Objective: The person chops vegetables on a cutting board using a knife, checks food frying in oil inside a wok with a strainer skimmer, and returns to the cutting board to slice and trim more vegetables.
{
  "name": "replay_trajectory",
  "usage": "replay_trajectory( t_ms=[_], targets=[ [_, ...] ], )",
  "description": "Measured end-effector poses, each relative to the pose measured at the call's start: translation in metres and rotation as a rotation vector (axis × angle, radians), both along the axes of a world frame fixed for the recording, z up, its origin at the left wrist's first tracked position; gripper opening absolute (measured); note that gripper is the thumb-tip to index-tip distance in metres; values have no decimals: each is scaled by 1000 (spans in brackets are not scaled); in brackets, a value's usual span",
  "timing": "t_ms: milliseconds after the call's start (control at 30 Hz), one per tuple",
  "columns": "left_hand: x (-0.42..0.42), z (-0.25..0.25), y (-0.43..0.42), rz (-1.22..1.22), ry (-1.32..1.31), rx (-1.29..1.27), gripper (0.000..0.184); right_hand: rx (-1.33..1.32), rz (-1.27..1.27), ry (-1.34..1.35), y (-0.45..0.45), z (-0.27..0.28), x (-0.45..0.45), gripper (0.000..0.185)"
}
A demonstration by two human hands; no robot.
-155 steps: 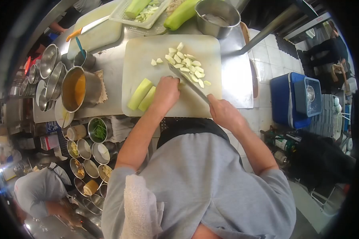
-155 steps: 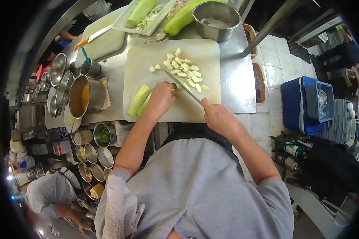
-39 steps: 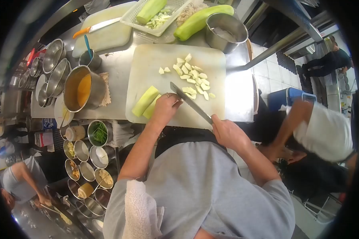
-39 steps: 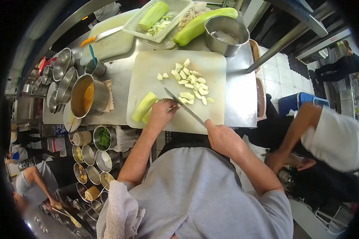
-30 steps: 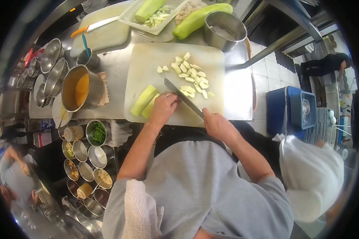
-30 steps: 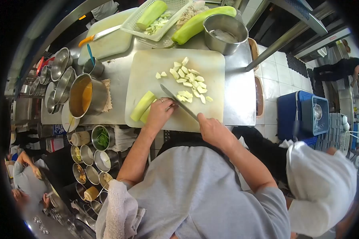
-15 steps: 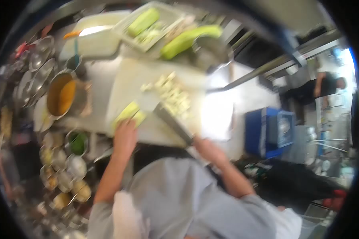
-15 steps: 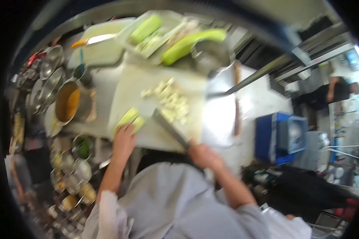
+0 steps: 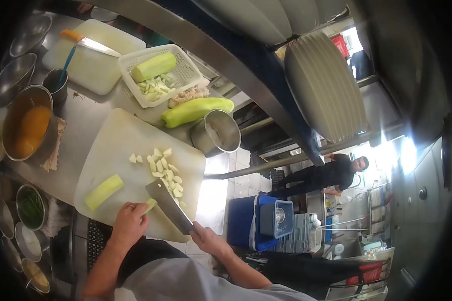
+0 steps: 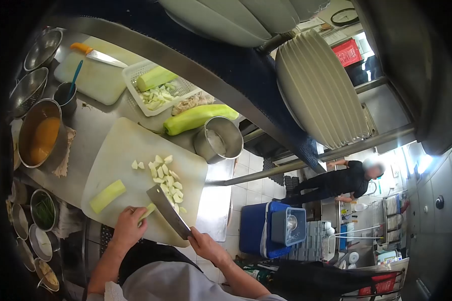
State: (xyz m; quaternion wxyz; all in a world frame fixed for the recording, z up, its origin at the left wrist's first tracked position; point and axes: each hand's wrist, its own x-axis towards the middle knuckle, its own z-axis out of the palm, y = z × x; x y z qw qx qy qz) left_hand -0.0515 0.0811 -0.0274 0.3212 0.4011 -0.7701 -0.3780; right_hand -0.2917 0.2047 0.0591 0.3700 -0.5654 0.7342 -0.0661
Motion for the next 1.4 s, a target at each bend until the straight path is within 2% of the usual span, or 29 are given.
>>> replay_trajectory(
  t_ms=[67, 167, 233, 267, 300, 333, 400, 500, 533, 667, 800, 967, 1100, 1167, 1233, 1300, 1400],
  targets=[
    [-3, -1, 2, -10, 5, 71, 31, -49, 33, -1, -1, 1, -2, 21],
    [-4, 4, -1, 169, -10, -62, 24, -99, 48, -34, 4, -10, -8, 21],
    [-3, 5, -9, 198, -80, -204, 20, -77, 40, -49, 7, -18, -14, 21],
    [2, 2, -9, 211, -132, -263, 19, -159, 103, -20, 12, -36, -21, 22],
    [0, -11, -14, 158, -145, -243, 18, -110, 115, 56, 13, -41, -24, 24],
    [5, -19, -17, 99, -175, -196, 17, -162, 198, 89, 29, -84, -43, 24],
    [9, 12, -23, -29, -271, -65, 24, -146, 84, -30, 13, -34, -23, 22],
    [4, 15, -30, -103, -308, -140, 26, -198, 46, 6, 12, -28, -12, 16],
    [2, 19, -31, -126, -348, -100, 27, -218, 2, -56, 10, -26, -5, 19],
    [-10, 39, -44, -214, -459, -18, 28, -287, 72, -83, 0, -27, 6, 17],
    [-16, 40, -51, -258, -541, -36, 32, -363, 123, -65, -4, -4, 18, 19],
    [-20, 43, -55, -258, -662, 40, 38, -175, 125, -36, 6, 11, 25, 19],
    [-14, 31, -56, -244, -592, -34, 35, -78, 129, -14, 10, 15, 27, 18],
    [-14, 30, -54, -245, -553, -81, 32, -179, 120, -34, -3, -16, 35, 14],
    [-14, 34, -51, -236, -506, -61, 30, -231, 107, -30, -9, -24, 36, 12],
    [-12, 33, -52, -216, -482, -72, 28, -249, 90, -7, -13, -16, 34, 11],
    [-11, 26, -52, -196, -511, -82, 27, -113, 109, -47, -3, 12, 33, 13]
  ],
)
